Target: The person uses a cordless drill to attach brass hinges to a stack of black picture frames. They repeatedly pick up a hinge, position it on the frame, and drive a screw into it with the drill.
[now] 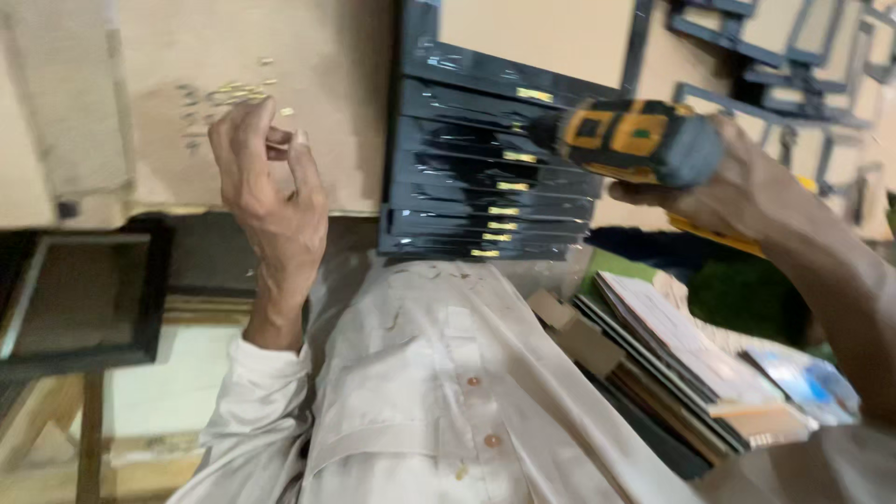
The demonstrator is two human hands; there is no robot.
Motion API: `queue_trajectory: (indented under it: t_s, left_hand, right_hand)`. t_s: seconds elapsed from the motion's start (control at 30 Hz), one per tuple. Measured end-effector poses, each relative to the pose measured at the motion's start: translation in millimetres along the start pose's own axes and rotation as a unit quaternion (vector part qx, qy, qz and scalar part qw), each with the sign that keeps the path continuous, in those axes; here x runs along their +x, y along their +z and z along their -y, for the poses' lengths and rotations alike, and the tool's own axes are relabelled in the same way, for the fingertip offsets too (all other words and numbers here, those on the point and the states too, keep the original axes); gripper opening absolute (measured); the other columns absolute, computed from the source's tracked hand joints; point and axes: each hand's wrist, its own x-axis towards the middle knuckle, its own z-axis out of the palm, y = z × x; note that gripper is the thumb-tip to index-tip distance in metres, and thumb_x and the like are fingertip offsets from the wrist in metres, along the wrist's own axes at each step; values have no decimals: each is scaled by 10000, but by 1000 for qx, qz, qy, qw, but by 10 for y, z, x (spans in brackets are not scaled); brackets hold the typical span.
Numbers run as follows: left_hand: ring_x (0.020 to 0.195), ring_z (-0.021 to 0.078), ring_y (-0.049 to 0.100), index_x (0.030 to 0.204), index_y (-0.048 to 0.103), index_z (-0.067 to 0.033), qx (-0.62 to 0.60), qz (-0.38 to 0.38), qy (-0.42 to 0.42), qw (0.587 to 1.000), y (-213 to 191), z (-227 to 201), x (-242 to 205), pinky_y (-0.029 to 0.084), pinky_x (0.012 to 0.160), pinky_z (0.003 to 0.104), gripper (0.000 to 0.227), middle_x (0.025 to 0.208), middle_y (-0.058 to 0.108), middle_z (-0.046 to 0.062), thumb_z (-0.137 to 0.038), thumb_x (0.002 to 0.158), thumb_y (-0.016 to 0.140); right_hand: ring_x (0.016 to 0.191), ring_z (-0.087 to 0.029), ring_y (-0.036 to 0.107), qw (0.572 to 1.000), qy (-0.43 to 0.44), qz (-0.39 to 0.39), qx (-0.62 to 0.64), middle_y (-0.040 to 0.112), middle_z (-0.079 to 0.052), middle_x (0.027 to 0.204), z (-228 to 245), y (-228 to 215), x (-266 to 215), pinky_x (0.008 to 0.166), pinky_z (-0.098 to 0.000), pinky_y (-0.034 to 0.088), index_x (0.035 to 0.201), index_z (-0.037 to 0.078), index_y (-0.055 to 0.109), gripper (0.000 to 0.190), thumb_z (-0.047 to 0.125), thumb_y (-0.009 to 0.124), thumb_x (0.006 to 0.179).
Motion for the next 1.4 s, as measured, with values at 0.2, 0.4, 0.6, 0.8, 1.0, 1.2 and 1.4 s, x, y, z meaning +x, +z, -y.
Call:
queue_trajectory:
  t_s: [0.2, 0.4, 0.6, 0.8, 1.0, 1.2, 1.4]
  left_hand:
    - [960, 219, 646, 1157, 698, -2, 165, -20, 27, 986, -259, 551, 257, 533, 834, 369, 186, 1083, 610, 95, 69, 987, 721]
    - [920, 276, 589, 999, 712, -2, 249, 53, 118, 960, 231, 888, 637, 434, 816, 428, 163, 961, 579, 124, -56, 866, 790]
    - [930, 273, 598, 923, 676, -4, 265, 82, 120, 953, 277, 925, 826, 465, 810, 439, 68, 962, 591, 120, 22, 883, 724]
    - [740, 132, 679, 973, 659, -15, -270, 158, -131, 941, 167, 382, 895, 564, 672, 289, 49, 853, 690, 63, -15, 959, 706]
    - [781, 136, 664, 992, 708, -16, -618, 231, -323, 679, 388, -343, 486, 570, 702, 297, 113, 912, 697, 65, -125, 1000, 738]
    - [877, 181, 732, 935, 700, -43, -607, 244, -361, 664, 664, -698, 328, 634, 789, 330, 157, 992, 748, 102, -194, 963, 730]
    - [884, 223, 743, 935, 707, -1, -607, 251, -372, 656, 963, -812, 217, 641, 826, 353, 175, 977, 746, 142, -171, 965, 734]
  right_hand:
    - [857, -185, 719, 998, 22, -56, 33, 750, -89, 1039, -281, 127, -137, 785, -359, 594, 1191, 88, 696, 397, 267, 827, 863]
    - [800, -174, 719, 976, 28, -148, 156, 749, -93, 1002, -340, 190, -539, 726, -339, 609, 1165, 70, 708, 329, 212, 831, 895]
    - [937, -117, 712, 887, -213, -233, 336, 738, -43, 1108, 39, 665, -825, 838, -262, 607, 1198, 75, 708, 332, 55, 842, 894]
    - [1028, -127, 671, 810, -146, -285, 492, 712, 5, 1124, 592, 1489, -685, 913, -300, 571, 1158, 87, 705, 323, 46, 847, 871]
    - [951, -131, 711, 784, -13, -281, 554, 755, -19, 1060, 772, 1937, -673, 850, -313, 602, 1107, 96, 734, 327, 104, 872, 810]
    - [917, -124, 709, 814, 94, -233, 523, 763, -24, 1022, 447, 2106, -596, 808, -302, 588, 1071, 109, 738, 374, 199, 908, 751]
    - [928, -117, 704, 783, 74, -254, 563, 760, -26, 1029, 202, 2272, -689, 824, -298, 594, 1082, 108, 734, 364, 196, 899, 769]
